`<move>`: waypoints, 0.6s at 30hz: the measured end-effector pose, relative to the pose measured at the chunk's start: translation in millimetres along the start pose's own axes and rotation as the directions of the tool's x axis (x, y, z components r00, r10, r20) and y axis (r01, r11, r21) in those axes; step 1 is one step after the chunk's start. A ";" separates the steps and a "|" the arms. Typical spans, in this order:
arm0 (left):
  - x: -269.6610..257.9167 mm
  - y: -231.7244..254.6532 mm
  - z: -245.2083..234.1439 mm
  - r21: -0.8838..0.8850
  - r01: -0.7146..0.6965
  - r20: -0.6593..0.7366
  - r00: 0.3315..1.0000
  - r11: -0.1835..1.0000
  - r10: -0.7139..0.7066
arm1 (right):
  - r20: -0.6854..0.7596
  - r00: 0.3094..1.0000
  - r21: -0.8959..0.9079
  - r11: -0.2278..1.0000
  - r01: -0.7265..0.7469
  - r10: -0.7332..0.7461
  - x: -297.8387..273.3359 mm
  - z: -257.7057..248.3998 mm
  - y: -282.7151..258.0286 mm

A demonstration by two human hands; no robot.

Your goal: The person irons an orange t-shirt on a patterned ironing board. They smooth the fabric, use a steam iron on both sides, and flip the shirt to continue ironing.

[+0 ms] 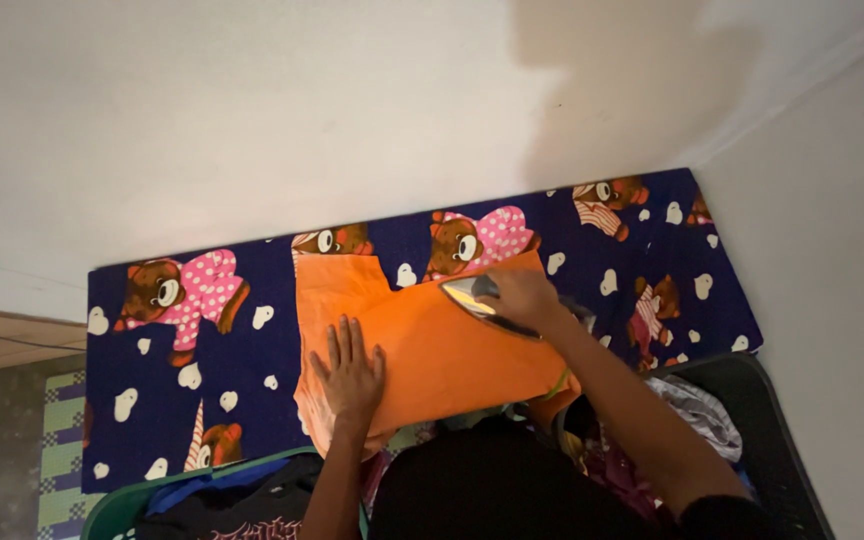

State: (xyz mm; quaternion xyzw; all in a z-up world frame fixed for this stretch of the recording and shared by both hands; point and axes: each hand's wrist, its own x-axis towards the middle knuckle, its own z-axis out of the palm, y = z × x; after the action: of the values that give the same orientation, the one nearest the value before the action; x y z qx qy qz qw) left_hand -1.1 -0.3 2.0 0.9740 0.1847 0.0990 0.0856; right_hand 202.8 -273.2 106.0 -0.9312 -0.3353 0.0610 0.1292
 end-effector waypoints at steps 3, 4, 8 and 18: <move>-0.9 -0.7 0.4 -0.021 -0.002 -0.003 1.000 1.000 0.002 | 0.048 0.999 0.044 0.999 0.017 -0.019 4.7 -8.3 0.3; -0.3 -0.8 1.2 -0.019 -0.006 0.000 1.000 1.000 0.006 | 0.069 0.996 0.077 0.996 0.048 -0.054 4.3 -11.4 -0.9; 0.0 -1.2 3.1 -0.010 0.000 -0.004 1.000 1.000 0.000 | 0.255 0.957 -0.002 0.989 0.145 -0.140 -2.0 -16.1 -10.9; -1.3 -2.2 5.0 -0.020 -0.004 0.001 1.000 1.000 0.004 | 0.140 0.951 0.005 0.961 0.278 -0.276 19.5 -6.3 5.0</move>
State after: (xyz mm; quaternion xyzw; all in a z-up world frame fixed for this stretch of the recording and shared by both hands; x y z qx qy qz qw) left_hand -1.9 0.6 -3.5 0.9735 0.1819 0.1004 0.0953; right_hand 222.1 -265.7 110.0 -0.8694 -0.4713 0.1046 0.1059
